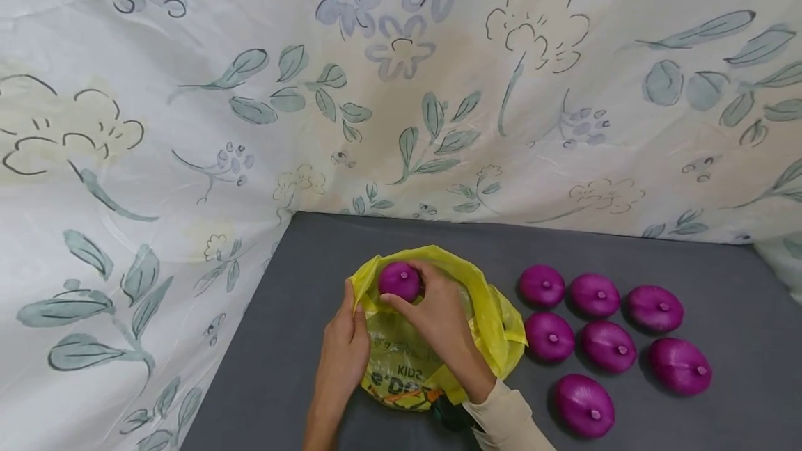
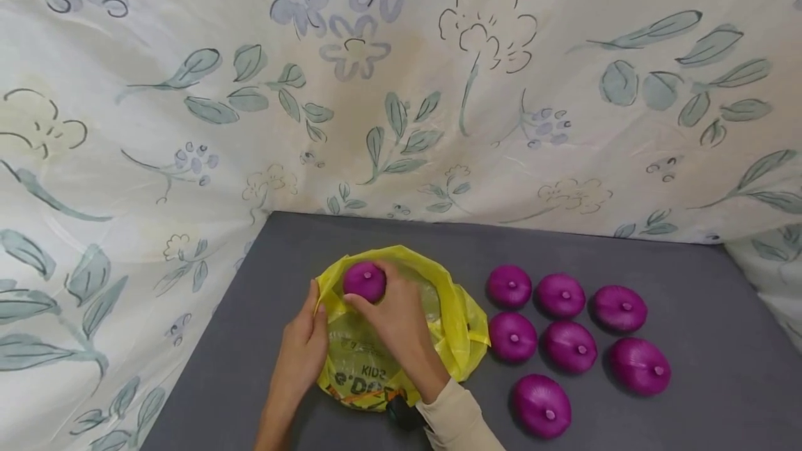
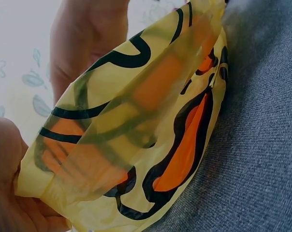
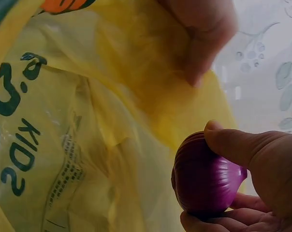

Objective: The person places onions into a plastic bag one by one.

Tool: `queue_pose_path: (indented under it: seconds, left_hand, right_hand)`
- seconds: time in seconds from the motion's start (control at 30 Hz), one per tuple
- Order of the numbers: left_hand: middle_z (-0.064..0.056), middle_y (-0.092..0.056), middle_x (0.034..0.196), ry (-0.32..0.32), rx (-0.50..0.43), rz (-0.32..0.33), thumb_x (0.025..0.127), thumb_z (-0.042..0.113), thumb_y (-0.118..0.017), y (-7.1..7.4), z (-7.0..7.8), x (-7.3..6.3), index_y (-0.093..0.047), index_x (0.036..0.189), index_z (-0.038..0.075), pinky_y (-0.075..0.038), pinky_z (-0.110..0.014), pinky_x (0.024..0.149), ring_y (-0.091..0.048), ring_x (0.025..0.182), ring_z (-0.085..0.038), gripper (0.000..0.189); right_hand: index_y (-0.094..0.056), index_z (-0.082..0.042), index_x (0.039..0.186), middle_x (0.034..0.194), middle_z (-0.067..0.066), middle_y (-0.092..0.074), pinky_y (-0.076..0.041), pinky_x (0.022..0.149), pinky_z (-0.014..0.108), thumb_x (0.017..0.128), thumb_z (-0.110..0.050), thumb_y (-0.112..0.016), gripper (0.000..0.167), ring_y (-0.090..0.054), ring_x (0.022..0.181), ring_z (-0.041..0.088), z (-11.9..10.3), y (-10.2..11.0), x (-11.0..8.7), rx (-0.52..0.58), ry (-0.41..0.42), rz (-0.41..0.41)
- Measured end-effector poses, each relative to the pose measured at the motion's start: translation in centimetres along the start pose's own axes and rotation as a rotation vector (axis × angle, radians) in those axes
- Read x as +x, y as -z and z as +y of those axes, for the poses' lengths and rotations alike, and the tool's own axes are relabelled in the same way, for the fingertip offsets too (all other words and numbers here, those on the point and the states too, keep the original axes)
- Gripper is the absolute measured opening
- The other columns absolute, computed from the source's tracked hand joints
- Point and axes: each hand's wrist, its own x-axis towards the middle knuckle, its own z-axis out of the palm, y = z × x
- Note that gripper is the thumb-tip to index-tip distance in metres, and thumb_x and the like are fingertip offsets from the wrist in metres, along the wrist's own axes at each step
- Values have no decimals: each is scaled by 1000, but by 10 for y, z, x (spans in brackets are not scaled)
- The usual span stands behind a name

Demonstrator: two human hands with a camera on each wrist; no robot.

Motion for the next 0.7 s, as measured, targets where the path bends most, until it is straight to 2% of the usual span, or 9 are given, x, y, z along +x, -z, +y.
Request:
queue_pose_path:
  seconds: [0.07,0.17,0.2,0.27,0.5,0.7]
  left_hand:
    - [-1,-45,68,6,-10,-8,117,22,-39,0,0,-1,-15,170,13,-38,-33,53,-36,49,-12,59]
    - [-2,-47,71,5,-6,-10,117,22,-39,0,0,-2,-16,170,12,-38,-32,55,-36,50,-12,59]
    - [-2,-48,74,2,2,-9,117,22,-39,-1,0,-3,-17,170,11,-41,-33,59,-37,52,-13,59]
    - [-3,-50,79,-2,11,-14,117,23,-39,-1,-1,-3,-17,169,9,-41,-33,61,-38,55,-13,58]
    - [-2,-47,74,6,14,-18,117,22,-40,-1,0,-3,-17,169,11,-37,-32,55,-37,52,-12,58]
    - [-4,-50,81,-3,25,-6,116,16,-42,-3,1,-1,-19,169,9,-43,-35,68,-38,57,-14,59]
  right_hand:
    - [-68,-11,134,117,4,-75,-63,84,39,81,-33,-95,63,-72,100,18,3,-5,1,-20,-1,-7]
    - [-67,-9,134,117,6,-75,-62,85,40,82,-33,-95,64,-73,102,21,8,-11,4,-43,2,-10]
    - [-66,-8,134,117,8,-75,-62,85,40,82,-33,-95,64,-73,102,23,10,-14,4,-49,3,-11]
    - [-65,-6,135,117,10,-75,-62,85,42,83,-32,-94,65,-73,102,26,14,-19,6,-59,1,-13]
    - [-63,-6,137,121,12,-74,-62,87,45,83,-30,-94,66,-73,106,28,22,-30,12,-50,-41,-32]
    - [-62,-11,139,124,10,-73,-61,91,45,83,-29,-94,68,-71,109,27,26,-40,15,-57,-42,-36]
